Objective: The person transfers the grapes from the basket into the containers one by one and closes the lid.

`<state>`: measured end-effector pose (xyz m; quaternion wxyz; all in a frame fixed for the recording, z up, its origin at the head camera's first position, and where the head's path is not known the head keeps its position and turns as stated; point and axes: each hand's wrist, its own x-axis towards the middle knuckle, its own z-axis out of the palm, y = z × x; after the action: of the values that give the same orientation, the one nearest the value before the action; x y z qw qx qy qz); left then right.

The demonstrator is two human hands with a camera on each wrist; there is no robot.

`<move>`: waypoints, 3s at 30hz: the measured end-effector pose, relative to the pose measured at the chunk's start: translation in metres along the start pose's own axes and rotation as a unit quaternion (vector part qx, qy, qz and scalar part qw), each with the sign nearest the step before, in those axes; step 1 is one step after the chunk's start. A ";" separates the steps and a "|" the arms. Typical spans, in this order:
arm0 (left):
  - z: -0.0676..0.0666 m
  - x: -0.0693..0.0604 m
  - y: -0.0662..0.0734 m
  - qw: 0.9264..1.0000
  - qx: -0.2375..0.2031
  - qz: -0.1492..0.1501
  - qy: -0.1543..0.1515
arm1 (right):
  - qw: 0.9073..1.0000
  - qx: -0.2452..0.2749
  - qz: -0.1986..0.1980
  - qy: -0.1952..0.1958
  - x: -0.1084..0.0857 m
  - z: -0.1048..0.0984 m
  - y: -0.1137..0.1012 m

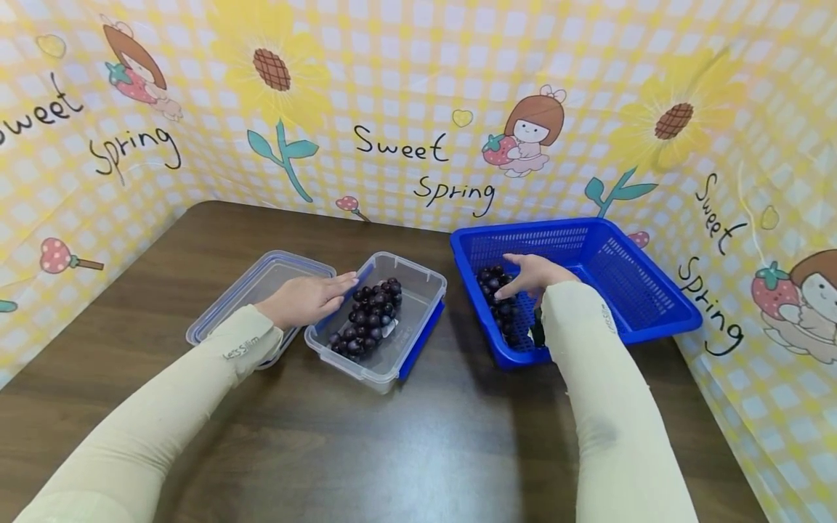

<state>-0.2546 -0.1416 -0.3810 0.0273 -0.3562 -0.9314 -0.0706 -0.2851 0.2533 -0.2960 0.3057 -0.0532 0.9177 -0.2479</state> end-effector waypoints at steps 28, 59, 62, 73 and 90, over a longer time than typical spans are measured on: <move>-0.003 -0.001 0.003 0.999 -0.010 -0.022 -0.026 | 0.997 -0.071 0.003 -0.024 0.035 0.020 0.003; -0.005 -0.003 0.003 0.999 -0.016 -0.019 -0.032 | 0.989 -0.120 0.087 -0.008 0.055 0.038 0.001; -0.007 -0.003 0.004 0.999 -0.017 -0.020 -0.031 | 0.987 -0.135 0.087 -0.006 0.053 0.038 0.000; -0.003 -0.002 0.006 0.998 -0.022 -0.027 -0.050 | 0.990 -0.121 0.062 -0.027 0.050 0.038 0.007; -0.004 0.000 0.004 0.998 -0.024 -0.031 -0.045 | 0.995 -0.099 -0.003 -0.019 0.032 0.016 0.002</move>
<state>-0.2516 -0.1390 -0.3766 -0.0256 -0.3305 -0.9403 -0.0771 -0.3009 0.2406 -0.3254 0.3153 -0.0905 0.9318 -0.1555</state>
